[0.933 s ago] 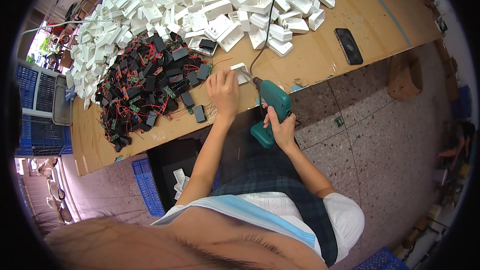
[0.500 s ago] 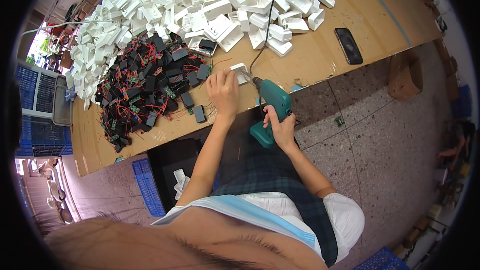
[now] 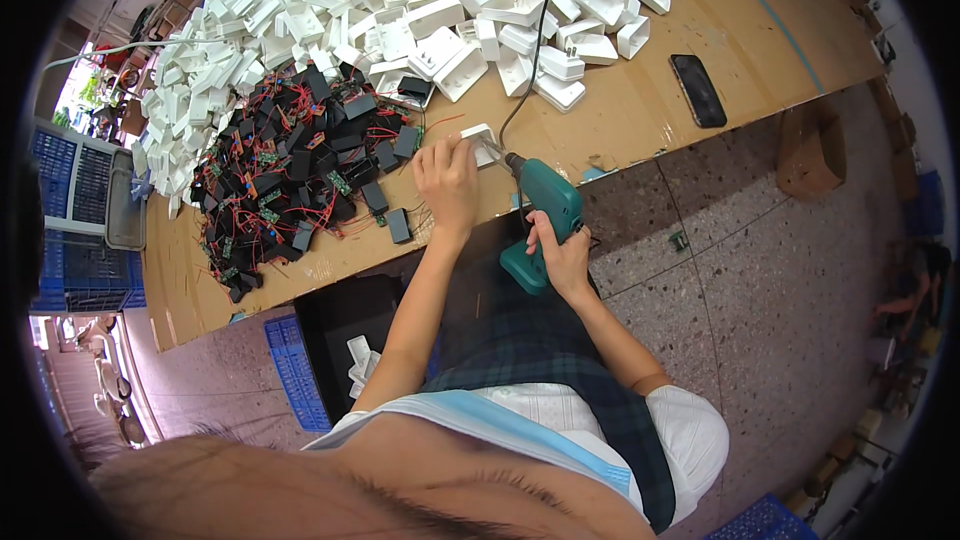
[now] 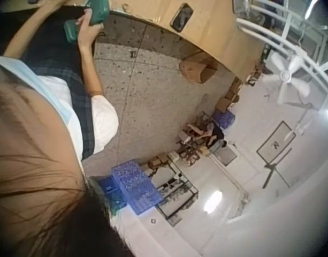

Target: Soldering wires to electronic components and placing them into plastic cases at a manual workstation.

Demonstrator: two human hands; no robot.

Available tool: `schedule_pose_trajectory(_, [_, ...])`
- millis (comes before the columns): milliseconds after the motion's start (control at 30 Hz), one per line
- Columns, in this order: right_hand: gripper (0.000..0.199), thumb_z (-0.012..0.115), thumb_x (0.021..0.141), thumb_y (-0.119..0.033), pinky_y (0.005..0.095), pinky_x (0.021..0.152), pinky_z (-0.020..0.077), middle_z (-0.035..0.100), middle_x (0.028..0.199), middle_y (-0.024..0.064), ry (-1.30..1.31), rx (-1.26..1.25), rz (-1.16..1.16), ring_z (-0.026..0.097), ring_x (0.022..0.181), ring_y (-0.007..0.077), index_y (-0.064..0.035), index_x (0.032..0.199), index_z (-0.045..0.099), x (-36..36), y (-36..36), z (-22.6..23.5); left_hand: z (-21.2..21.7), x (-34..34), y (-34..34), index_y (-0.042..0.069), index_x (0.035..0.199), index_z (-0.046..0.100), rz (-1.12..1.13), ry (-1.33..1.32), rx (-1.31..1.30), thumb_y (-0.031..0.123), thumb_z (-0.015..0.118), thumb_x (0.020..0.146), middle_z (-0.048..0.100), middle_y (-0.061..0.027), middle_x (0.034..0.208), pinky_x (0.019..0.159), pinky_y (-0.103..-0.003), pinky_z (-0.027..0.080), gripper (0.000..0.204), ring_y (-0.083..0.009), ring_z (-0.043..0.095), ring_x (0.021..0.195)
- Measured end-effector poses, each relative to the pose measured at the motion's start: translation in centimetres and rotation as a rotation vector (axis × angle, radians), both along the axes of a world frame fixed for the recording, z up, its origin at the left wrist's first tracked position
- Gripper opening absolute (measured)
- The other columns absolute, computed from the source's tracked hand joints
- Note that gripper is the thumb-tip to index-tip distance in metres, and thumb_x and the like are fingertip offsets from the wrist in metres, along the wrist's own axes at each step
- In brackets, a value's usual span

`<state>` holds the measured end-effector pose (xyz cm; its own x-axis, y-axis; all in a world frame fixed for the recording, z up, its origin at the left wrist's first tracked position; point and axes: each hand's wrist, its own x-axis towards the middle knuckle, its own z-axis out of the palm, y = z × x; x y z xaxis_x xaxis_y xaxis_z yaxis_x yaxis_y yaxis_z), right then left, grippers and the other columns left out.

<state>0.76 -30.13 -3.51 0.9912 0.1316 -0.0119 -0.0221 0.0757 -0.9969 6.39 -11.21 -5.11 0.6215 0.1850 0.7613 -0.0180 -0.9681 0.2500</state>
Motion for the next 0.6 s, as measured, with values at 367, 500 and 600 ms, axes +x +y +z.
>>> schedule_pose_trajectory(367, [0.032,0.056,0.102,-0.02,0.0276,0.055,0.0505,0.067,0.111,0.0137,-0.023,0.062,0.061,0.059,0.064,0.0131,0.0057,0.121,0.058,0.0,-0.7,0.1,0.7,-0.1,-0.3,0.003,0.099,0.071,-0.013,0.021,0.016,0.008,0.074,0.08,0.065,-0.007,0.104,0.092,-0.043,0.046,0.02,-0.026,0.06,0.099])
schedule_pose_trajectory(500, [0.028,0.056,0.102,-0.016,0.0283,0.058,0.0518,0.07,0.111,0.0121,0.009,0.12,0.012,0.062,0.064,0.0117,0.0072,0.115,0.063,-1.1,-1.1,0.6,0.4,-0.7,-0.5,0.001,0.101,0.07,-0.018,0.062,0.003,0.006,0.071,0.08,0.065,-0.0074,0.104,0.094,-0.043,0.047,0.021,-0.0255,0.06,0.103])
schedule_pose_trajectory(600, [0.028,0.056,0.102,-0.016,0.0285,0.059,0.0523,0.07,0.112,0.0125,0.005,0.162,0.027,0.062,0.066,0.0116,0.007,0.116,0.063,-1.6,-1.2,1.0,0.5,-0.7,0.1,0.005,0.095,0.071,-0.003,0.022,0.03,0.007,0.072,0.082,0.065,-0.0072,0.101,0.092,-0.043,0.046,0.013,-0.0275,0.06,0.096])
